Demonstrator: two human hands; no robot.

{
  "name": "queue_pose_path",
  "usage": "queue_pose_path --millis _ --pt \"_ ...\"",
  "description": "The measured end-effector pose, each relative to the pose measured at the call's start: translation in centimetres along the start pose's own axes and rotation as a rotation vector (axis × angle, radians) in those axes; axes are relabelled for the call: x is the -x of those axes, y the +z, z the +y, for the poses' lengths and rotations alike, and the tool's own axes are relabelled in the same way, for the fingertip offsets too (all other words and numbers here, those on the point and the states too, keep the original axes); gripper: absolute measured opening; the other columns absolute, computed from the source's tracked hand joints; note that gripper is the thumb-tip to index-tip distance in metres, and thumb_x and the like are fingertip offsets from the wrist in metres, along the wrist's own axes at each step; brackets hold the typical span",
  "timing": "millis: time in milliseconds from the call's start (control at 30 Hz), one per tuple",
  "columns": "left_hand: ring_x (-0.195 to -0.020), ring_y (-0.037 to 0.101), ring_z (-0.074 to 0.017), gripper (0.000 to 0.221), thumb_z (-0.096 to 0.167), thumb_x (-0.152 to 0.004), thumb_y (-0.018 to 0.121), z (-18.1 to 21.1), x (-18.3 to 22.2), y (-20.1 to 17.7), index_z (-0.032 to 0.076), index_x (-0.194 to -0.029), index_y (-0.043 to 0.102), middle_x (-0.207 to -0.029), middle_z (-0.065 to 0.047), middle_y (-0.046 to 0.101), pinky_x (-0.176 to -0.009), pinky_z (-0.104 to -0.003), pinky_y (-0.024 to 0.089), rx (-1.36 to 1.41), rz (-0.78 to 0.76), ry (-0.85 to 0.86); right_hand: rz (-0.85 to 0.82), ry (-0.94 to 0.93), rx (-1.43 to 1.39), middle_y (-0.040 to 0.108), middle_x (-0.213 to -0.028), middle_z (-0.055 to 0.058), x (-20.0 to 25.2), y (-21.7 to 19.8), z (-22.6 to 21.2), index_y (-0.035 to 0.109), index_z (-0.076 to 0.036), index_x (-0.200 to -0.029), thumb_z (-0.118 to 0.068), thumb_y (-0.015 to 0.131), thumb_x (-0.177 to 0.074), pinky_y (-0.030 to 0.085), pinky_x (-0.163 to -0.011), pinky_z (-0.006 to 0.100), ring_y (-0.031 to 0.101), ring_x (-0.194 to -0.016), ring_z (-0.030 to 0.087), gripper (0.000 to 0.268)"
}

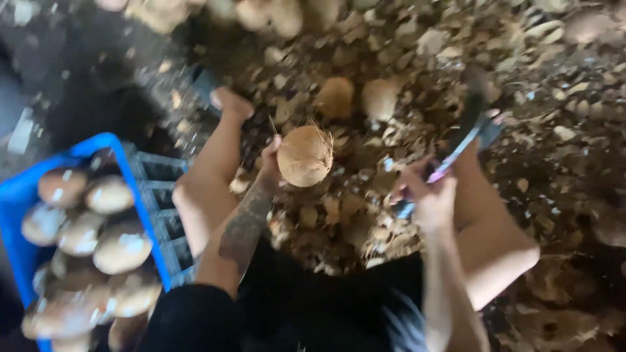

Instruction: Shaving the outer husk and shell off coconuts using a knife to reveal the white meat and then dipping them in water.

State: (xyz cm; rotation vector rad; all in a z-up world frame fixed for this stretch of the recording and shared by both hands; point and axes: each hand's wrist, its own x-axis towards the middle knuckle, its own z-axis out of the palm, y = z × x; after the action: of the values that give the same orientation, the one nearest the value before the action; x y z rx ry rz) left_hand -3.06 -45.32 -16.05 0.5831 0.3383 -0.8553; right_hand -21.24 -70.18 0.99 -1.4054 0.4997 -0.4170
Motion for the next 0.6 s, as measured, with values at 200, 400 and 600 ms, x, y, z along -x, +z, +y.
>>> queue_pose_path --millis 200,400,600 --pt "-0.105 0.076 -0.0417 0.065 0.061 -0.085 0.073 -0.7 7.2 -1.7 0.008 -0.123 0.078 -0.120 -0.022 0.077 -0.098 -0.057 0.058 -0.020 0.307 -0.019 -0.081 0.143 -0.261 0.056 -0.042 0.016 10.9 8.4 10.3 0.051 -0.009 -0.072 0.001 0.057 -0.098 0.044 -0.032 0.030 0.063 -0.032 0.029 0.028" --pt "-0.157 0.033 -0.0420 0.100 0.085 -0.094 0.041 -0.1 6.9 -5.3 0.024 -0.171 0.024 -0.174 -0.016 0.027 -0.131 -0.060 0.022 0.190 -0.101 0.172 -0.297 -0.004 -0.119 0.060 -0.050 0.017 12.6 8.9 10.4 0.055 0.002 -0.087 0.011 0.062 -0.095 0.046 -0.032 0.028 0.065 -0.035 0.028 0.014" --pt "-0.113 0.074 -0.0393 0.068 0.062 -0.084 0.078 -2.1 8.2 -6.9 0.011 -0.129 0.077 -0.128 -0.020 0.075 -0.106 -0.053 0.056 0.210 0.267 0.087 -0.519 -0.336 -0.339 0.064 -0.061 0.024 13.1 9.6 -0.5 0.046 -0.002 -0.097 0.011 0.060 -0.096 0.051 -0.042 0.030 0.070 -0.049 0.035 0.018"
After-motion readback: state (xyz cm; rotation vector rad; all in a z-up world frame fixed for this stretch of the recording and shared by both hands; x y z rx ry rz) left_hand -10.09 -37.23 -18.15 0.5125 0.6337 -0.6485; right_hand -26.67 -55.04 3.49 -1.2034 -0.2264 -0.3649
